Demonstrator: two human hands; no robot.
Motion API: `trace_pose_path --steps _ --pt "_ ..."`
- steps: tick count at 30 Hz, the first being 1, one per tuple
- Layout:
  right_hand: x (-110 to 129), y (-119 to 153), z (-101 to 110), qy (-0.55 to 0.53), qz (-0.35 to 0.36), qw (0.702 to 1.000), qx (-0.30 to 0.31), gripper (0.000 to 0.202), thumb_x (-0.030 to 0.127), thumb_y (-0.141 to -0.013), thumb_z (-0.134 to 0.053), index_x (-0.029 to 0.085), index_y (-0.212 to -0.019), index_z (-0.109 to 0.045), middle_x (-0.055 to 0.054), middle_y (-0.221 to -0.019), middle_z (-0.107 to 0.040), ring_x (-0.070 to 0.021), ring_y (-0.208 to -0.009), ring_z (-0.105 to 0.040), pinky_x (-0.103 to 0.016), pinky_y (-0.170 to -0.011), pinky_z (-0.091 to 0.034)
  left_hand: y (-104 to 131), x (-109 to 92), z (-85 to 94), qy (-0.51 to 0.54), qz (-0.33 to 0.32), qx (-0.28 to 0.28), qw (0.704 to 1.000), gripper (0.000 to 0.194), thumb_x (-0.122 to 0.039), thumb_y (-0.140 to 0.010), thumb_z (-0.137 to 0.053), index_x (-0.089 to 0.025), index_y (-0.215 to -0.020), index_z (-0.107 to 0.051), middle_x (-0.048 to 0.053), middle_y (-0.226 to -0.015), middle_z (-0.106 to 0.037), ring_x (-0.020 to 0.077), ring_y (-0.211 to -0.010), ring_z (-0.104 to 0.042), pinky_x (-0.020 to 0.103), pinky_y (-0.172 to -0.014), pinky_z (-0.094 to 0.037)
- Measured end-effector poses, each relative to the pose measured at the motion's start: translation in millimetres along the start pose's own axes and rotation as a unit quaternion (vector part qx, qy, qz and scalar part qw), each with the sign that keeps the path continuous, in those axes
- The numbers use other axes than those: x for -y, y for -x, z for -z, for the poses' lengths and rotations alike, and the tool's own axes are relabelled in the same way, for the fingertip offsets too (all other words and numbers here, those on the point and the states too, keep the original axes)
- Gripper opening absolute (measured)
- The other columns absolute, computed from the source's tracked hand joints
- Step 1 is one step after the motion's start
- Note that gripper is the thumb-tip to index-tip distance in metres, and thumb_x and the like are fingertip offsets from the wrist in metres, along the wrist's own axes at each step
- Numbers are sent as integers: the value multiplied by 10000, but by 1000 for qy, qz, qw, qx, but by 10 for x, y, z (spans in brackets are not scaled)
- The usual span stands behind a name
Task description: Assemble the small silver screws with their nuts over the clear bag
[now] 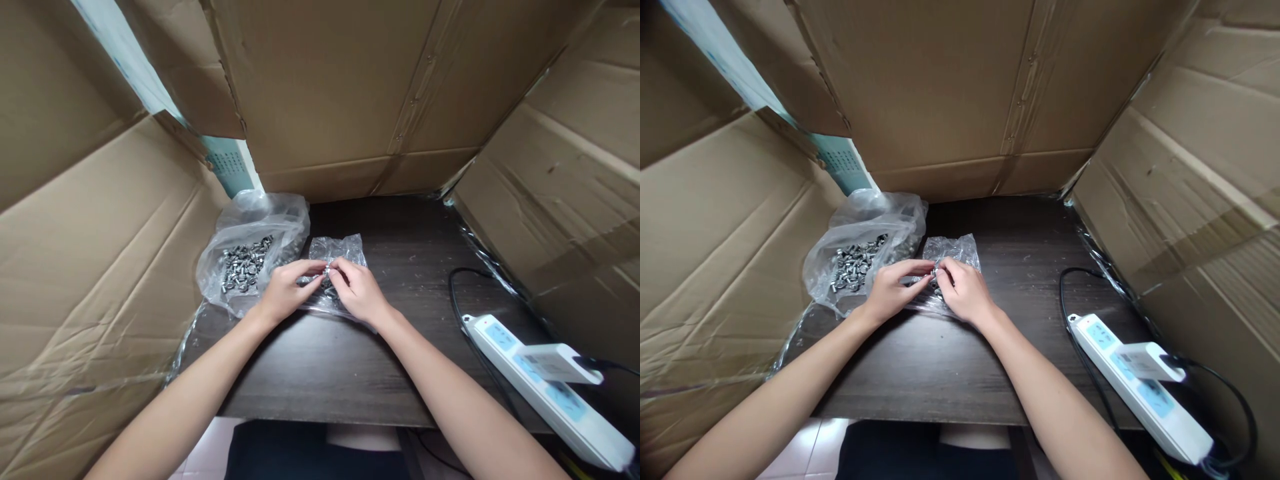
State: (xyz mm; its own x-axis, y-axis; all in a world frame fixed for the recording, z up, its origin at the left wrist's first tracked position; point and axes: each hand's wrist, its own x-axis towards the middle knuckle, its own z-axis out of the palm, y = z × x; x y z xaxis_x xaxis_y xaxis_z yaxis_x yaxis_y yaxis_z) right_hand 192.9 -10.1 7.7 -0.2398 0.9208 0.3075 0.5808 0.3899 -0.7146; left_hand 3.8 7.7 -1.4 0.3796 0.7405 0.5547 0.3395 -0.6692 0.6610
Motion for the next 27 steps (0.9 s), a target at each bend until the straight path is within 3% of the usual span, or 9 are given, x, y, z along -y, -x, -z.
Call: trace_pose_path --steps 4,10,18,27 --pt "9 3 4 -1 -5 1000 2 233 278 -1008 -418 219 -844 -571 -18 -803 -658 -172 -722 -596 -282 -685 -407 -1 -4 2 -7 -5 0 1000 217 -199 -913 -672 -169 -1125 -710 50 -1033 -773 160 -890 -755 272 -866 -623" --pt "8 8 4 -6 -4 1000 -2 140 254 -975 -473 212 -938 -601 -22 -821 -670 -170 -702 -589 -277 -662 -402 -2 -4 11 -1 -3 0 1000 218 -204 -915 -671 -177 -1129 -707 51 -1037 -769 161 -890 -753 281 -856 -626" --pt "4 6 -4 -1 -5 1000 9 248 284 -1008 -425 214 -821 -571 -21 -788 -656 -171 -709 -594 -279 -681 -400 -9 -18 17 -14 -8 1 1000 206 -198 -916 -669 -177 -1118 -707 49 -1022 -771 162 -885 -753 284 -858 -626" --pt "6 6 2 -3 -10 1000 3 131 239 -967 -475 214 -914 -592 -23 -831 -679 -173 -708 -594 -280 -665 -394 -4 -12 12 -7 -4 9 1000 218 -205 -925 -659 -176 -1138 -700 58 -1043 -767 168 -904 -749 292 -859 -624"
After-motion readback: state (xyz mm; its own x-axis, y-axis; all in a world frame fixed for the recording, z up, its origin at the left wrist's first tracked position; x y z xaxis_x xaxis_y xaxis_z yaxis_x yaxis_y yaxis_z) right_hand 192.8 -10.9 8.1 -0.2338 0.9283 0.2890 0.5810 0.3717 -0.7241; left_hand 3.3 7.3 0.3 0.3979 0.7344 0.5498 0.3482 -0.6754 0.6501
